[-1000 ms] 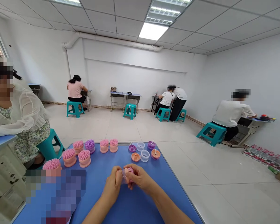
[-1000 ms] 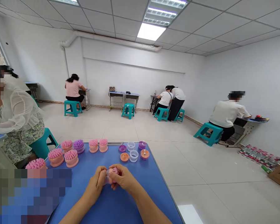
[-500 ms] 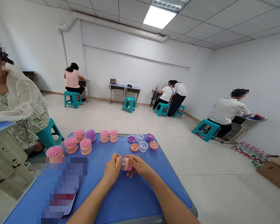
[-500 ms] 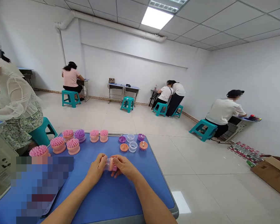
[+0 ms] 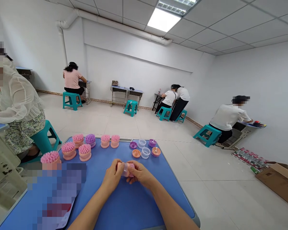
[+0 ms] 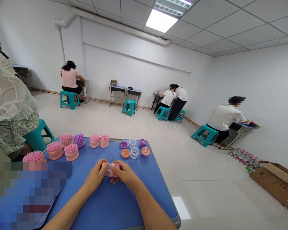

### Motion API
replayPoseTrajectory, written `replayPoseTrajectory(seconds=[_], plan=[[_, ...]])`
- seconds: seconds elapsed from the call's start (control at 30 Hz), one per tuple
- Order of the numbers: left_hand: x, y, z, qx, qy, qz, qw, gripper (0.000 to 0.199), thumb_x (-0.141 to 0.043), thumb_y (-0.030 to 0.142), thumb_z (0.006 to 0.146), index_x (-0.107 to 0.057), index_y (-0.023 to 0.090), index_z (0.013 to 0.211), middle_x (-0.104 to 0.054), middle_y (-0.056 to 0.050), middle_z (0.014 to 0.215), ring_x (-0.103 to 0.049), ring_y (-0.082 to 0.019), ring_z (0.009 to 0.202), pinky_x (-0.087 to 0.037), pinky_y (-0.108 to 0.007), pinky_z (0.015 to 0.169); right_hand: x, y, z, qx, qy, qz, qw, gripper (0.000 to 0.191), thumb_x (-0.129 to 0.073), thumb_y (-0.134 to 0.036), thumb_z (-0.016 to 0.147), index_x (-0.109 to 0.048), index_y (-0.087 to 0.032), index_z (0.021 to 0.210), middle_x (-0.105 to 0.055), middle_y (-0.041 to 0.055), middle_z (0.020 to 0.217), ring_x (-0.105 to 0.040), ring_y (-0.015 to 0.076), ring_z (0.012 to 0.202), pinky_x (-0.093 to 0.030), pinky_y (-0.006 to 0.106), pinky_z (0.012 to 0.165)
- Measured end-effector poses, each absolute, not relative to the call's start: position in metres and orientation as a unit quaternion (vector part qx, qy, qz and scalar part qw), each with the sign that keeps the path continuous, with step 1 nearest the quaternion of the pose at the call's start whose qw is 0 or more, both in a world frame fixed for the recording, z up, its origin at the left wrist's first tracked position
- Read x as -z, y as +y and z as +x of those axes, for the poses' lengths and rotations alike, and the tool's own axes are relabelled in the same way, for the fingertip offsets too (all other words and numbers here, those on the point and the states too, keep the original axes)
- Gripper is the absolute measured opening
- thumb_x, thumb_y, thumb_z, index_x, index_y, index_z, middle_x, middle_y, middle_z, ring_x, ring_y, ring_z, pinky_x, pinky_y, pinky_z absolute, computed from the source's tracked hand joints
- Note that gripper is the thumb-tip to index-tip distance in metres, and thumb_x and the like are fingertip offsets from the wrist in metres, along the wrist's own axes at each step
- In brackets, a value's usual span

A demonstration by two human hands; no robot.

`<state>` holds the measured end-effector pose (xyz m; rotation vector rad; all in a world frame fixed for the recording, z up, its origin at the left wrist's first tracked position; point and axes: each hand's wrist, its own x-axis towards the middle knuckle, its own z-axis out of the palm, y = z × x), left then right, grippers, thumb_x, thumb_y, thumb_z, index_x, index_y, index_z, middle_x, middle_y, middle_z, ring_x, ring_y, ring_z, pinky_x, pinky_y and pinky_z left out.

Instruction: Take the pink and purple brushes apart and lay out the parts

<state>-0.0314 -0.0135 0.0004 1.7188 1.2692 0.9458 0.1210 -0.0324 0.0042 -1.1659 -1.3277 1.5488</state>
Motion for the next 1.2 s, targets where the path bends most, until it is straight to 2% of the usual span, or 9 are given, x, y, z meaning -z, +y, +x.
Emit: replayPoseTrajectory(seconds=[0.17,0.3,0.53,0.67,0.73,0.83,0.97,1.07,1.2], plan=[[0.0,-0.012,-0.03,-0.36,0.519,0.631,0.45,0.035,-0.029,0.053,0.077,-0.044,0.022,0.073,-0.048,0.005,0.053,-0.048,-0.015,0.05,-0.037,-0.026,0.05,-0.008,-0.037,0.122,-0.503,-0.613,-0.44,0.421,0.042,-0.069,-0.016,0.061,-0.054,-0.022,0.1,-0.057,-0.0009,0.092,-0.056,0.0124,0.077,-0.045,0.025,0.068],[0.003,-0.011,-0.029,-0.328,0.532,0.579,0.524,0.042,-0.024,0.061,0.075,-0.04,0.023,0.065,-0.042,0.007,0.039,-0.044,-0.015,0.038,-0.036,-0.026,0.042,-0.012,-0.043,0.121,-0.372,-0.707,-0.43,0.421,0.044,-0.057,-0.003,0.061,-0.056,-0.023,0.1,-0.051,0.003,0.115,-0.051,0.0178,0.104,-0.042,0.03,0.086],[0.006,-0.009,-0.03,-0.321,0.531,0.544,0.565,0.045,-0.025,0.063,0.075,-0.04,0.022,0.063,-0.042,0.007,0.036,-0.039,-0.011,0.034,-0.03,-0.023,0.038,-0.014,-0.048,0.119,-0.345,-0.728,-0.427,0.41,0.04,-0.055,-0.004,0.065,-0.058,-0.025,0.099,-0.048,0.0041,0.119,-0.05,0.0179,0.107,-0.041,0.032,0.09],[0.002,-0.011,-0.031,-0.338,0.527,0.556,0.547,0.041,-0.033,0.061,0.073,-0.04,0.022,0.066,-0.041,0.008,0.042,-0.042,-0.012,0.04,-0.033,-0.023,0.042,-0.009,-0.047,0.12,-0.467,-0.631,-0.473,0.4,0.072,-0.072,-0.03,0.063,-0.038,-0.028,0.127,-0.038,0.0082,0.13,-0.055,0.0173,0.095,-0.047,0.032,0.08],[0.001,-0.013,-0.032,-0.351,0.512,0.577,0.53,0.039,-0.037,0.06,0.071,-0.043,0.022,0.07,-0.042,0.008,0.046,-0.044,-0.013,0.044,-0.035,-0.024,0.044,-0.007,-0.044,0.12,-0.538,-0.569,-0.485,0.39,0.078,-0.066,-0.052,0.067,-0.031,-0.024,0.131,-0.049,0.0101,0.115,-0.059,0.0149,0.077,-0.05,0.031,0.067],[0.0,-0.015,-0.032,-0.374,0.495,0.6,0.504,0.038,-0.04,0.057,0.07,-0.047,0.021,0.079,-0.048,0.006,0.056,-0.047,-0.013,0.052,-0.037,-0.024,0.048,-0.006,-0.04,0.118,-0.592,-0.523,-0.486,0.373,0.071,-0.05,-0.069,0.069,-0.043,-0.017,0.117,-0.057,0.0031,0.078,-0.057,0.0123,0.056,-0.045,0.025,0.048],[-0.001,-0.015,-0.033,-0.362,0.504,0.6,0.504,0.038,-0.039,0.055,0.072,-0.049,0.021,0.083,-0.05,0.005,0.057,-0.049,-0.014,0.052,-0.039,-0.025,0.049,-0.006,-0.038,0.118,-0.544,-0.566,-0.466,0.407,0.051,-0.068,-0.048,0.065,-0.053,-0.018,0.103,-0.056,-0.0003,0.077,-0.055,0.0112,0.064,-0.045,0.023,0.055],[-0.001,-0.014,-0.034,-0.338,0.516,0.584,0.528,0.041,-0.033,0.058,0.074,-0.049,0.02,0.081,-0.046,0.007,0.047,-0.048,-0.015,0.046,-0.039,-0.026,0.046,-0.006,-0.04,0.121,-0.48,-0.624,-0.441,0.431,0.044,-0.073,-0.027,0.062,-0.057,-0.022,0.102,-0.056,0.001,0.098,-0.055,0.0139,0.085,-0.045,0.027,0.075],[0.001,-0.012,-0.034,-0.336,0.513,0.575,0.542,0.044,-0.031,0.06,0.075,-0.048,0.02,0.071,-0.045,0.006,0.044,-0.047,-0.014,0.043,-0.038,-0.025,0.046,-0.006,-0.043,0.124,-0.453,-0.642,-0.441,0.433,0.05,-0.072,-0.022,0.062,-0.055,-0.026,0.109,-0.044,0.003,0.123,-0.051,0.0171,0.1,-0.044,0.03,0.083]])
